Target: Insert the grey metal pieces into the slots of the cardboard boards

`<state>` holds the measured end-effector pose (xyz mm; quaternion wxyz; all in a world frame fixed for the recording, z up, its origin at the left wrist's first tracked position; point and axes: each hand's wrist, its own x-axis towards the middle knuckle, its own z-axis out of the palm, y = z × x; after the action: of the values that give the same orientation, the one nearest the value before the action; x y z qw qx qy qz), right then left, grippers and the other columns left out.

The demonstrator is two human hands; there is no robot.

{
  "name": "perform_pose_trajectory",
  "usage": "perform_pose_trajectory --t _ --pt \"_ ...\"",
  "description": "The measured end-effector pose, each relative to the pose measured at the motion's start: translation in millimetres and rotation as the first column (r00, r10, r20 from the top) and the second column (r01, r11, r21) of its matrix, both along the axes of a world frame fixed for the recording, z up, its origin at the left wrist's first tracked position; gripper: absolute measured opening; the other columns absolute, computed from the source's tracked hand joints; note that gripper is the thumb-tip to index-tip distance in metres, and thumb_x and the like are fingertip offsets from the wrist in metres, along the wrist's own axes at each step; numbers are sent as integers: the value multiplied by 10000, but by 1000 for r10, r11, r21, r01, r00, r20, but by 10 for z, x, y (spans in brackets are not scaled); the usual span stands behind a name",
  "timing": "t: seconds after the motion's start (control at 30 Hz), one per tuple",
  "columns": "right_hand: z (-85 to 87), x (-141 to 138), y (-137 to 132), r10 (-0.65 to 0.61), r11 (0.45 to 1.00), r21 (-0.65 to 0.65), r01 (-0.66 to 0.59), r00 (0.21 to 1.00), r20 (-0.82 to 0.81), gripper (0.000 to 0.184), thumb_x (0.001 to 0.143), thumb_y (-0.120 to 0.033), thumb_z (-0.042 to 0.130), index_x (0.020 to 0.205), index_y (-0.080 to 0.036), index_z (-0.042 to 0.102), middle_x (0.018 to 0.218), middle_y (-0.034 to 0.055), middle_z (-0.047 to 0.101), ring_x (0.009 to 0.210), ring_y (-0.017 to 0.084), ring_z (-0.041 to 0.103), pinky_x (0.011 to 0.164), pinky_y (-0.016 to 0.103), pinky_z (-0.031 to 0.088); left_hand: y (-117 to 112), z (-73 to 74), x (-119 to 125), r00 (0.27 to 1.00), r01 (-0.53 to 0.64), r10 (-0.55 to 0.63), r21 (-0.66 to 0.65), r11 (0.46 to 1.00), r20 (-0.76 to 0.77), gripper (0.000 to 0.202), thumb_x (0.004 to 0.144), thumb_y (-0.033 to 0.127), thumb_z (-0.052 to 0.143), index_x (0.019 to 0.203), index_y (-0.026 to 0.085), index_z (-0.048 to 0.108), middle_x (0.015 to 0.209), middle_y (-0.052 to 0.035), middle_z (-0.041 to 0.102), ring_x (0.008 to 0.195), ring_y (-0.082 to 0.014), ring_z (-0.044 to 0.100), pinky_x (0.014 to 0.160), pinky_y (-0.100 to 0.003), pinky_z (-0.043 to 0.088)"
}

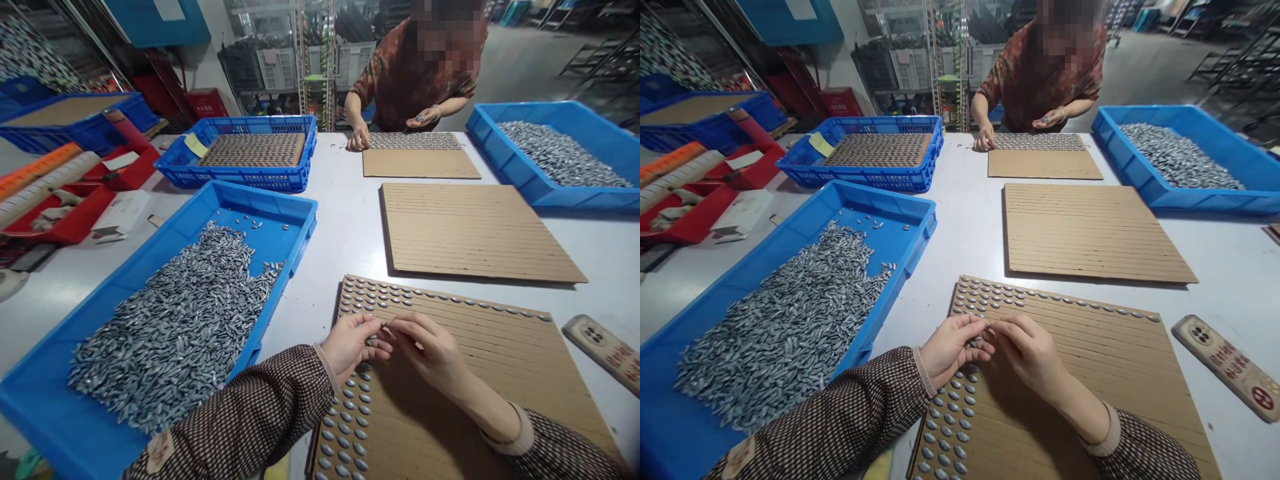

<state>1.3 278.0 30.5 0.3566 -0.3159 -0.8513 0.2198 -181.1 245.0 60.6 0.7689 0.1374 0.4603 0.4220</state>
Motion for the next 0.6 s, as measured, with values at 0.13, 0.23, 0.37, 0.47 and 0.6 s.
perform_pose_trajectory --t 0.13,0.23,0.37,0.47,0.6 --pt "-248 169 162 -141 983 134 122 978 150 179 925 -166 505 1023 -197 652 926 85 667 850 181 635 739 310 543 59 65 -17 981 -189 186 -62 980 -48 203 762 -32 495 879 118 566 924 -107 667 826 -143 680 846 -296 533" --pt "-358 218 260 -148 974 207 92 950 274 188 927 -150 492 1023 -175 652 964 89 668 877 182 624 760 298 525 65 78 -20 980 -195 191 -73 978 -55 271 728 -89 503 892 115 573 941 -112 674 909 -152 681 939 -305 501" --pt "-346 171 298 -156 957 286 38 902 403 228 929 -119 454 1040 -161 649 997 89 663 870 176 600 738 274 490 36 61 -15 989 -140 135 -93 986 -55 199 766 -39 558 897 110 575 906 -110 685 855 -161 699 904 -301 522" --pt "-302 147 291 -171 948 317 10 857 485 243 922 -112 441 1034 -153 653 1000 100 654 857 180 583 686 265 460 23 57 -14 992 -121 117 -95 988 -47 144 802 7 567 908 103 579 896 -121 693 804 -155 704 842 -283 544" --pt "-280 159 295 -180 951 309 3 819 545 242 903 -99 453 1026 -153 655 994 103 649 876 192 573 685 269 444 14 53 -12 995 -85 81 -81 993 -50 161 823 43 584 974 97 570 839 -108 697 704 -124 694 741 -238 553"
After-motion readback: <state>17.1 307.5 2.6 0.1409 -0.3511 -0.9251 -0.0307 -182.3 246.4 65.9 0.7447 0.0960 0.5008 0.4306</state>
